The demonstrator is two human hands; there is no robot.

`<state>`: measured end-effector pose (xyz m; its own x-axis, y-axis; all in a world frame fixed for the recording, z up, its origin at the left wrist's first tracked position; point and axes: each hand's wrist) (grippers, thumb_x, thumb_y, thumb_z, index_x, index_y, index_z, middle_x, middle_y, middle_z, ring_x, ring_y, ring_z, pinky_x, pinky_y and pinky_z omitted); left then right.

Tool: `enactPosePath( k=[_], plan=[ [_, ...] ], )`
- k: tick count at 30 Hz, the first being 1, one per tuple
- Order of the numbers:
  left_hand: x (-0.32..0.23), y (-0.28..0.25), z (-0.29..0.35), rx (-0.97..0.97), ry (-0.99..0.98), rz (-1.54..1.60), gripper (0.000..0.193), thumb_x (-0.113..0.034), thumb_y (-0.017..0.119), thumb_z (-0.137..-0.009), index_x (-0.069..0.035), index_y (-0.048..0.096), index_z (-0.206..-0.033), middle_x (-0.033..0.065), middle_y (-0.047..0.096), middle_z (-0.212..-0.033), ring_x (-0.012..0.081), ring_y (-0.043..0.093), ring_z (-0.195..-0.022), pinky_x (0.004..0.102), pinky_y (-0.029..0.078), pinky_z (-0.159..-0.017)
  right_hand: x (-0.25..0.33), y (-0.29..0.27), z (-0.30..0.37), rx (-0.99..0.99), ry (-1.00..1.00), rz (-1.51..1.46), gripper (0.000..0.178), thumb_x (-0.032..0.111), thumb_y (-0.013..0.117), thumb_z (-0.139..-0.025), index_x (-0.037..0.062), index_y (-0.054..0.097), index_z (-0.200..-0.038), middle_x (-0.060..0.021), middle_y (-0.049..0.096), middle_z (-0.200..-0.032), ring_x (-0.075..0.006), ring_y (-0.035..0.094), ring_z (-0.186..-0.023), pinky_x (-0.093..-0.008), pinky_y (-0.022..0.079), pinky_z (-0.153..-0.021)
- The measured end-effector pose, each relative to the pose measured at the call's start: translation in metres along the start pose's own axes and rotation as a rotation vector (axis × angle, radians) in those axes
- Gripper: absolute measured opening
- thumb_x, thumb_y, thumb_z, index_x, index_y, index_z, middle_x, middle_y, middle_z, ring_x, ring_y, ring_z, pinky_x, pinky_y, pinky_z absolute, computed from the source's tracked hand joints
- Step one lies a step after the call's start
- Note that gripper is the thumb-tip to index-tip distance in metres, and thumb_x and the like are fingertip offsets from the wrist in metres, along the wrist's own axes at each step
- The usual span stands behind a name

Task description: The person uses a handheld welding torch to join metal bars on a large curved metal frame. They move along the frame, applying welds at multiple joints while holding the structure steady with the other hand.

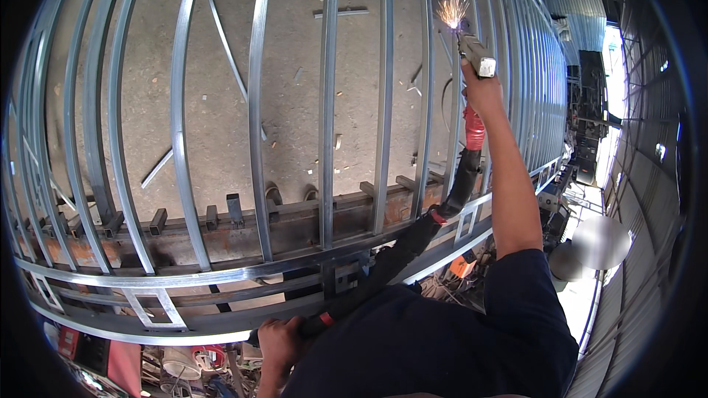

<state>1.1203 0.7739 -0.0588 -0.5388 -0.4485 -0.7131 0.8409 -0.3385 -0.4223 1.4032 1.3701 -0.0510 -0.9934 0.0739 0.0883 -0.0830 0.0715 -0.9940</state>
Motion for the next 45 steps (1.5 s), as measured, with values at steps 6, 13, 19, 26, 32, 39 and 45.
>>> enactPosePath(
  k=[6,13,19,26,32,39,45],
  plan=[
    [-0.003,-0.005,-0.001,0.005,0.001,-0.016,0.032,-0.045,0.081,-0.069,-0.017,0.071,-0.081,0.0095,0.067,-0.063,0.0315,0.069,-0.063,0.0434,0.053,-0.073,-0.003,0.002,0.001,0.011,-0.003,-0.032,0.058,0.057,0.07,-0.092,-0.0014,0.07,-0.096,-0.0107,0.069,-0.068,-0.0228,0.072,-0.062,-0.0393,0.054,-0.06],
    [0.0,-0.002,0.005,-0.016,0.003,-0.046,0.032,-0.043,0.082,-0.066,-0.017,0.072,-0.082,0.01,0.068,-0.064,0.0324,0.069,-0.064,0.0435,0.053,-0.073,0.01,-0.017,0.013,0.117,0.099,-0.145,0.054,0.051,0.073,-0.092,-0.0017,0.07,-0.106,-0.008,0.069,-0.073,-0.0179,0.07,-0.06,-0.0352,0.053,-0.056],
    [-0.007,-0.002,0.018,-0.189,-0.008,-0.104,0.025,-0.036,0.082,-0.064,-0.017,0.072,-0.078,0.0102,0.069,-0.067,0.034,0.069,-0.065,0.0443,0.053,-0.069,0.017,-0.088,0.063,0.077,0.102,-0.6,0.048,0.042,0.071,-0.098,0.0015,0.066,-0.122,-0.005,0.072,-0.098,-0.014,0.064,-0.065,-0.0305,0.052,-0.06],
    [-0.019,0.012,0.047,-0.261,-0.116,-0.153,0.02,-0.025,0.082,-0.065,-0.015,0.074,-0.081,0.0129,0.069,-0.073,0.0392,0.066,-0.074,0.048,0.051,-0.069,-0.026,-0.172,0.12,-0.007,0.034,-0.93,0.043,0.042,0.063,-0.103,0.0021,0.068,-0.116,-0.0059,0.069,-0.08,-0.0133,0.065,-0.063,-0.0284,0.054,-0.059],
    [-0.043,0.052,0.065,-0.312,-0.044,-0.141,0.027,-0.012,0.076,-0.057,-0.011,0.07,-0.084,0.0103,0.069,-0.077,0.0367,0.066,-0.078,0.0458,0.049,-0.074,-0.097,-0.22,0.149,0.197,-0.132,-1.072,0.044,0.041,0.058,-0.105,0.0009,0.068,-0.117,-0.008,0.072,-0.085,-0.0129,0.066,-0.067,-0.027,0.056,-0.06],
    [-0.102,0.144,0.054,-0.351,-0.033,-0.156,0.026,-0.017,0.078,-0.063,-0.011,0.071,-0.086,0.0115,0.069,-0.082,0.0368,0.066,-0.083,0.0459,0.048,-0.077,-0.189,-0.241,0.153,0.333,-0.39,-1.169,0.041,0.04,0.06,-0.104,0.0023,0.068,-0.117,-0.0099,0.072,-0.094,-0.0127,0.065,-0.066,-0.0272,0.055,-0.057],
    [-0.176,0.247,0.015,-0.343,-0.054,-0.211,0.03,-0.021,0.079,-0.066,-0.011,0.073,-0.094,0.0104,0.071,-0.087,0.0337,0.069,-0.092,0.0454,0.052,-0.087,-0.271,-0.248,0.128,0.514,-0.465,-1.035,0.04,0.039,0.063,-0.102,0.0024,0.069,-0.117,-0.0084,0.073,-0.096,-0.0117,0.066,-0.067,-0.0264,0.056,-0.059]
  ],
)
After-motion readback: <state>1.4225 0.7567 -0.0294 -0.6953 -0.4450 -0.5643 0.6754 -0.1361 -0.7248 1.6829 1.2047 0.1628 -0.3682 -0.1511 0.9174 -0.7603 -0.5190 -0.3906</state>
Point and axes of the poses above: each hand's wrist, its own z-axis away from the middle knuckle, its own y-axis out of the palm, x = y × z
